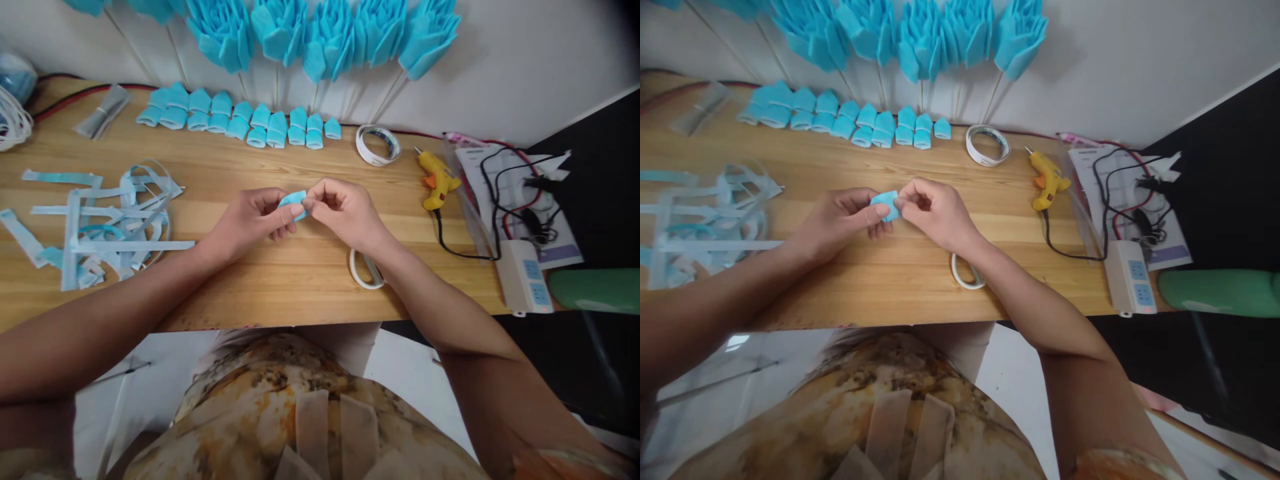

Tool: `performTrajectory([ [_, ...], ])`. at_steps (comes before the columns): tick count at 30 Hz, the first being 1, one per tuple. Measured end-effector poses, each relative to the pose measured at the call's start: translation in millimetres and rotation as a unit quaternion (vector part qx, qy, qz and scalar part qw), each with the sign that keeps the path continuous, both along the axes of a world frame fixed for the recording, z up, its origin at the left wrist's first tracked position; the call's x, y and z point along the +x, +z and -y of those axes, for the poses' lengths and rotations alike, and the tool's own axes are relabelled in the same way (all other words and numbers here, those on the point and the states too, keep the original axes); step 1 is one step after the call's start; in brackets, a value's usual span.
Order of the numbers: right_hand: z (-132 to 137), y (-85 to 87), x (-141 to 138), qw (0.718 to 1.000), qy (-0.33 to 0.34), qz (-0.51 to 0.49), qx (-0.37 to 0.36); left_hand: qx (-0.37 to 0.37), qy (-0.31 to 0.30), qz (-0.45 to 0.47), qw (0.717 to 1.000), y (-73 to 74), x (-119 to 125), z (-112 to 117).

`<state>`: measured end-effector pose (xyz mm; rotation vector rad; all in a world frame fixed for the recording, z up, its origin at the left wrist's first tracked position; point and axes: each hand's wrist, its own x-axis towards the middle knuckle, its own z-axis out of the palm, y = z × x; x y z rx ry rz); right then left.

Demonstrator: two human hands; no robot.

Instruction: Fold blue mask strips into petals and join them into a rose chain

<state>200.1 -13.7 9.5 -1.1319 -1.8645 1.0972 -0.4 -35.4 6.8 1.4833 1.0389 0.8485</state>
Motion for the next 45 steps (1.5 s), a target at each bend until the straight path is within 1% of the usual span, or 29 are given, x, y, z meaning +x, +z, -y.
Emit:
performTrajectory([
  [5, 0.1, 0.8, -0.8, 1.0, -0.001, -0.009, -0.007, -0.01, 0.004, -0.017, 1.0, 0.5, 0.7, 0.0],
  [12, 1.7, 5.3, -0.4, 0.999, 0.014, -0.028, -0.039, -0.028, 0.02, 0.004, 0.999, 1.9, 1.6, 0.8],
  [18, 1.8, 4.7, -0.8, 0.999, 0.02, -0.03, -0.03, -0.046, 0.022, 0.017, 0.999, 2.2, 2.6, 0.7],
  [24, 1.6, 2.8, -0.3, 0.999, 0.015, -0.031, -0.009, -0.037, 0.018, 0.018, 0.999, 3.5, 3.2, 1.4],
  [27, 1.7, 2.1, -0.3, 1.0, 0.01, -0.021, -0.012, -0.034, 0.018, 0.02, 0.999, 5.6, 2.9, 1.7],
  [30, 0.8, 1.4, 0.1, 0.999, 0.012, -0.024, -0.027, -0.033, 0.019, 0.015, 0.999, 5.7, 1.7, 1.3],
  [36, -0.5, 3.9, 2.4, 0.993, 0.011, -0.085, -0.076, -0.014, 0.024, 0.002, 1.0, 3.6, -0.3, 0.9],
  [40, 0.7, 7.2, 3.3, 0.993, 0.042, -0.057, -0.092, -0.005, 0.02, -0.011, 1.0, 4.1, -0.2, 1.0],
  [45, -0.6, 5.2, 3.7, 0.996, 0.04, -0.033, -0.078, 0.003, 0.024, -0.013, 1.0, 3.1, -0.2, 0.9],
])
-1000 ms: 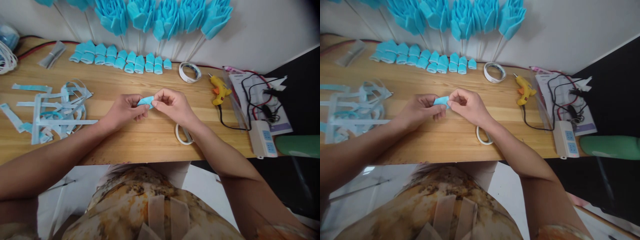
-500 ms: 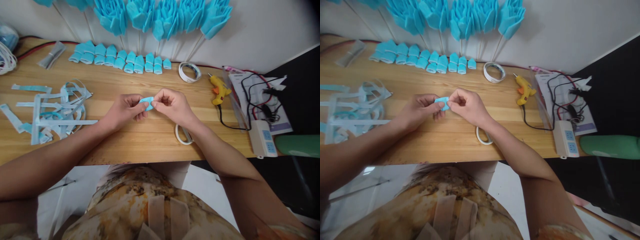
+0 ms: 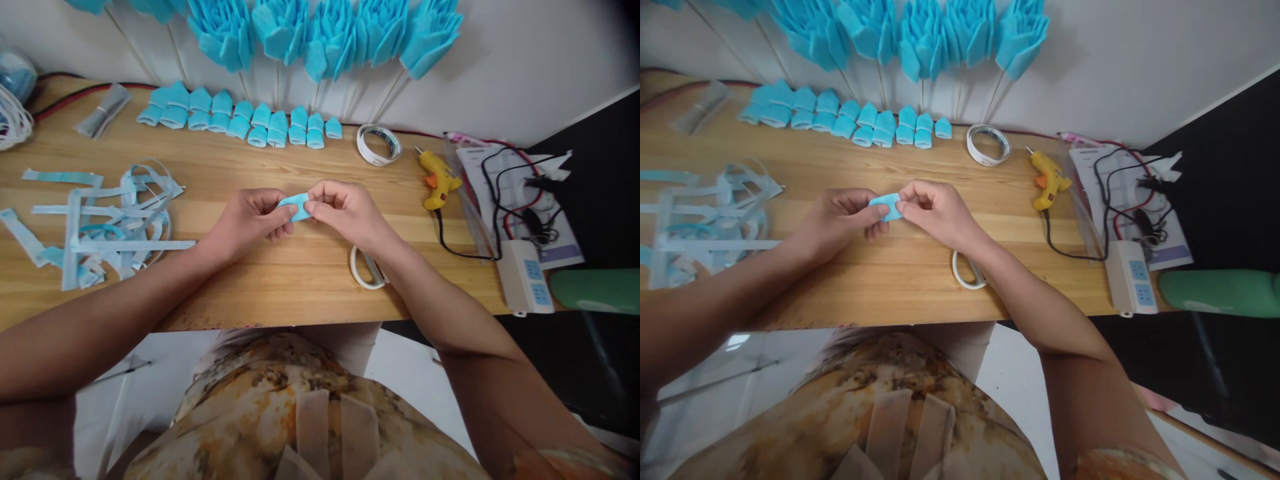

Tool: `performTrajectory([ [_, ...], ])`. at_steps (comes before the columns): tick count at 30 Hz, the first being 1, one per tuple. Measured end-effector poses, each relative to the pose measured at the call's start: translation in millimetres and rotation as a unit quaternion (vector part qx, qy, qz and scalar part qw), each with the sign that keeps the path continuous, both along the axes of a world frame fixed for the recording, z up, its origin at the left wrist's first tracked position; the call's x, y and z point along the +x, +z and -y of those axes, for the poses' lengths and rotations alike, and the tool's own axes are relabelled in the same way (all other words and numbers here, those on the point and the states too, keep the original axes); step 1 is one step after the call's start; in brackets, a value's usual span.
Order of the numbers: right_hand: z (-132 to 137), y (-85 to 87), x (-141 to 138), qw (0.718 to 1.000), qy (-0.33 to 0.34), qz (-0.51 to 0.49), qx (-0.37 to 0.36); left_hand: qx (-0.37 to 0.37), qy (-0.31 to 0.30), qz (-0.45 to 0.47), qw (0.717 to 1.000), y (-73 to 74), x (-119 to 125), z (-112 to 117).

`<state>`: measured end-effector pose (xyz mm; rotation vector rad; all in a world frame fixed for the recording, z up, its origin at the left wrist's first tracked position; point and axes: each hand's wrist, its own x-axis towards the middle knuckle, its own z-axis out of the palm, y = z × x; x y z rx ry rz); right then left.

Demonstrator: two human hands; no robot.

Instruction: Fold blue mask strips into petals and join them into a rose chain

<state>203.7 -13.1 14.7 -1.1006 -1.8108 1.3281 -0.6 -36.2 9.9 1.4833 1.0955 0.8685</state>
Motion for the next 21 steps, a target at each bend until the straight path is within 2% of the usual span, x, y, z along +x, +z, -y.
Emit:
performTrajectory([
  [7, -0.7, -2.6, 0.5, 1.0, 0.004, 0.015, 0.02, -0.008, 0.011, 0.024, 1.0, -4.7, -0.1, -1.9],
  [11, -7.1, 6.5, 7.4, 0.997, -0.014, 0.041, 0.057, 0.005, 0.015, 0.046, 0.999, -7.6, -1.7, -3.6],
  [16, -30.7, 19.2, 35.6, 0.989, -0.101, 0.058, 0.087, 0.008, 0.032, 0.059, 0.998, -7.6, -3.2, -4.8],
  [19, -35.4, 16.5, 58.3, 0.98, -0.116, 0.122, 0.107, 0.009, 0.03, 0.057, 0.998, -5.2, -2.9, -4.0],
  [21, -28.0, 12.2, 69.7, 0.969, -0.127, 0.17, 0.13, 0.008, 0.029, 0.054, 0.998, -4.0, -2.8, -3.5],
])
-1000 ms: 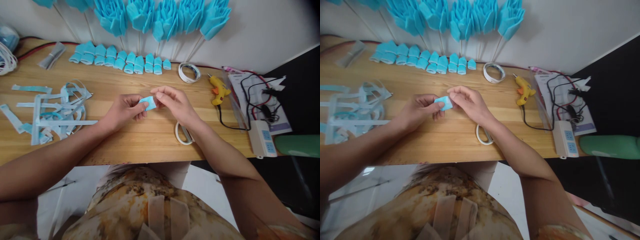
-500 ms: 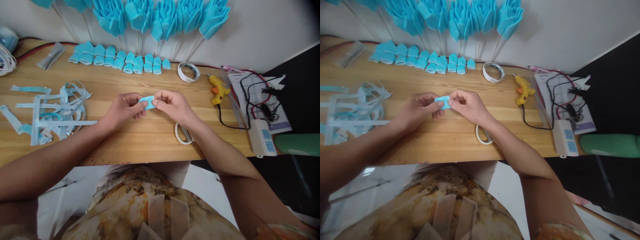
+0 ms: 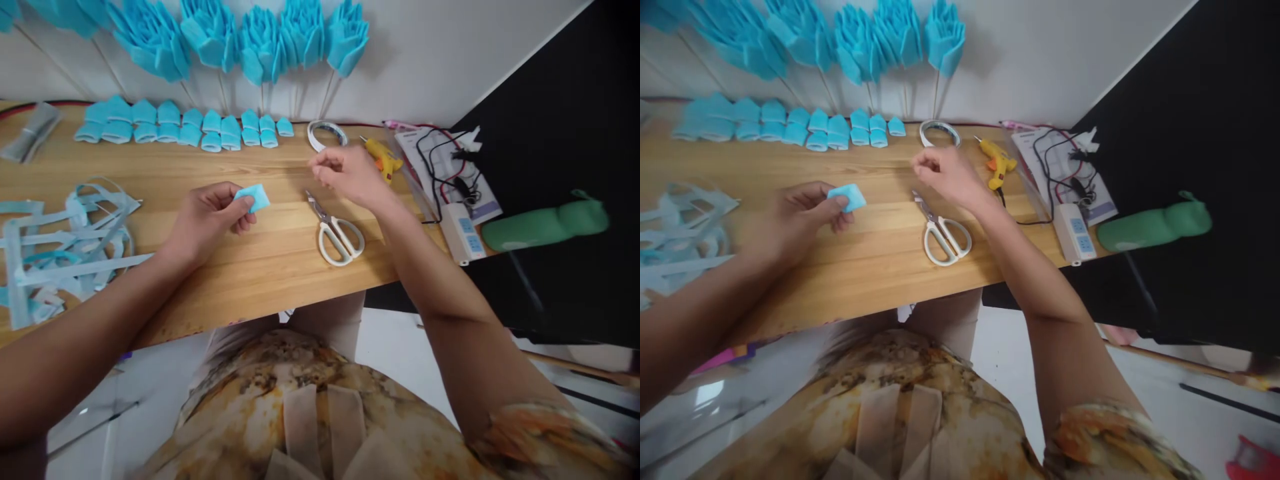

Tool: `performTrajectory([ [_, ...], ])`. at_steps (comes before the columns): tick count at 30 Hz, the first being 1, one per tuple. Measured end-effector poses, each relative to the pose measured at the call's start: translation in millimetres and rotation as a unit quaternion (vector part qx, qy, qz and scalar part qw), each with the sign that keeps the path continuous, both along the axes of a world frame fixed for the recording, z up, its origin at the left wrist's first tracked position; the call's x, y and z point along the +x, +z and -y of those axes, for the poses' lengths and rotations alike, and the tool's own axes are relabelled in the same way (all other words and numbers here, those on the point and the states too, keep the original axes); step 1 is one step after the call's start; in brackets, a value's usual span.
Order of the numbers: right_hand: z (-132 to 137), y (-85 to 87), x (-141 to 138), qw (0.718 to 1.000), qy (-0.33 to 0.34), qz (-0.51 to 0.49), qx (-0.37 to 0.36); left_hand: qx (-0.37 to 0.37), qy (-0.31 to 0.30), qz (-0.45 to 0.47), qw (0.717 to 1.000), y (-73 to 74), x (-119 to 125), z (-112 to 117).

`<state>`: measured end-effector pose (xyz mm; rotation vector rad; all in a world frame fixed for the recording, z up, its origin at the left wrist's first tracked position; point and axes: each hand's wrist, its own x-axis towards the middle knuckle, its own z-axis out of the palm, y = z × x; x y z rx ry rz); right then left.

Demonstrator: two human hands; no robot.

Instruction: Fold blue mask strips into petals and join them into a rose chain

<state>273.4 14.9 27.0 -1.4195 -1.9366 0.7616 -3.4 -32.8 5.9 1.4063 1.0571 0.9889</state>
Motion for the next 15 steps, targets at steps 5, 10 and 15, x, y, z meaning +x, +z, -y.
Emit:
performTrajectory([
  [5, 37.5, -13.1, -0.9, 0.99, -0.049, 0.13, 0.033, 0.008, -0.011, 0.002, 1.0, -2.1, -0.5, -1.1],
  [10, 53.9, -27.4, -24.4, 0.963, -0.092, 0.236, 0.09, 0.024, -0.015, -0.001, 1.0, -2.3, -0.7, -1.3],
  [15, 55.9, -35.2, -28.6, 0.952, -0.128, 0.259, 0.105, 0.015, -0.005, -0.024, 1.0, 3.1, -1.0, 0.4],
])
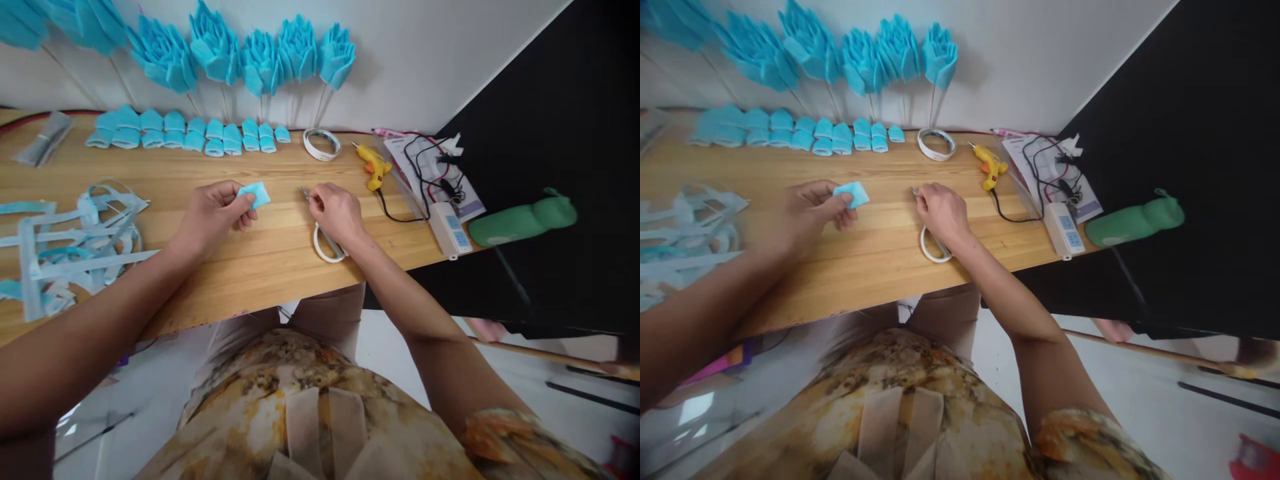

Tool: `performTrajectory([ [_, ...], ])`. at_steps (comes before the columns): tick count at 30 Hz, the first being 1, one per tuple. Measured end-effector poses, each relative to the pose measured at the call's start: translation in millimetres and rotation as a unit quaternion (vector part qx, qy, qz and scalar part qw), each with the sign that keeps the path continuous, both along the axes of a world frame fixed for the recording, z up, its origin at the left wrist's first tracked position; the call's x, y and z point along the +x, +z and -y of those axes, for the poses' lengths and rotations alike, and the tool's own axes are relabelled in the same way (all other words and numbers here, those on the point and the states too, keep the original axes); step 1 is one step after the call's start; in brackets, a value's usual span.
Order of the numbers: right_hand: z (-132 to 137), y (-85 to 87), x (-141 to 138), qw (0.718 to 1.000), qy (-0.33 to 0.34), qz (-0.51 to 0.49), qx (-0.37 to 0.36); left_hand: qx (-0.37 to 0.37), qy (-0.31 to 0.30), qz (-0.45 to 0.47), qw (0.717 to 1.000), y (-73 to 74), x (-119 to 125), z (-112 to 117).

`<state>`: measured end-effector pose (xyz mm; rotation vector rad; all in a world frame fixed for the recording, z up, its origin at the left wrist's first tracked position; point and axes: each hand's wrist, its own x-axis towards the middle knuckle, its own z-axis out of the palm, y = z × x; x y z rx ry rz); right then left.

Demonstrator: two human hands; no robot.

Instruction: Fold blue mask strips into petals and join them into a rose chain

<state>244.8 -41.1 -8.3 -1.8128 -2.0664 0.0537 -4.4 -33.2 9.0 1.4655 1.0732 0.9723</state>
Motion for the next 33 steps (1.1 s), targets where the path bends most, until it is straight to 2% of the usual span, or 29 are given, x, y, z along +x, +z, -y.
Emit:
performTrajectory([
  [7, -5.2, -19.3, 15.7, 0.981, 0.008, -0.193, -0.004, -0.008, 0.001, -0.001, 1.0, -4.7, 0.6, -0.8],
  [15, -9.9, -26.1, 18.6, 0.96, -0.023, -0.279, -0.007, -0.028, -0.008, 0.011, 0.999, -4.7, 1.6, 1.1],
  [17, -9.3, -25.6, 18.1, 0.95, -0.029, -0.31, -0.014, -0.041, -0.017, 0.016, 0.999, -4.3, 2.7, 1.7],
  [19, -6.0, -21.2, 16.0, 0.949, -0.024, -0.314, 0.01, -0.061, -0.027, 0.025, 0.997, -4.3, 3.9, 2.6],
  [21, -0.4, -11.9, 11.3, 0.954, 0.004, -0.294, 0.064, -0.087, -0.042, 0.039, 0.995, -4.2, 4.6, 3.8],
  [24, 7.7, 7.8, -0.7, 0.955, 0.101, -0.234, 0.155, -0.122, -0.069, 0.049, 0.989, -2.8, 4.7, 5.9],
  [27, 9.5, 22.8, -15.6, 0.93, 0.21, -0.168, 0.253, -0.137, -0.088, 0.045, 0.986, -0.1, 4.3, 7.8],
  [30, 5.1, 24.8, -26.4, 0.904, 0.281, -0.114, 0.301, -0.151, -0.099, 0.043, 0.983, 3.1, 3.9, 8.5],
  [33, -1.0, 17.7, -29.5, 0.903, 0.308, -0.083, 0.287, -0.163, -0.11, 0.033, 0.98, 6.4, 3.9, 8.6],
])
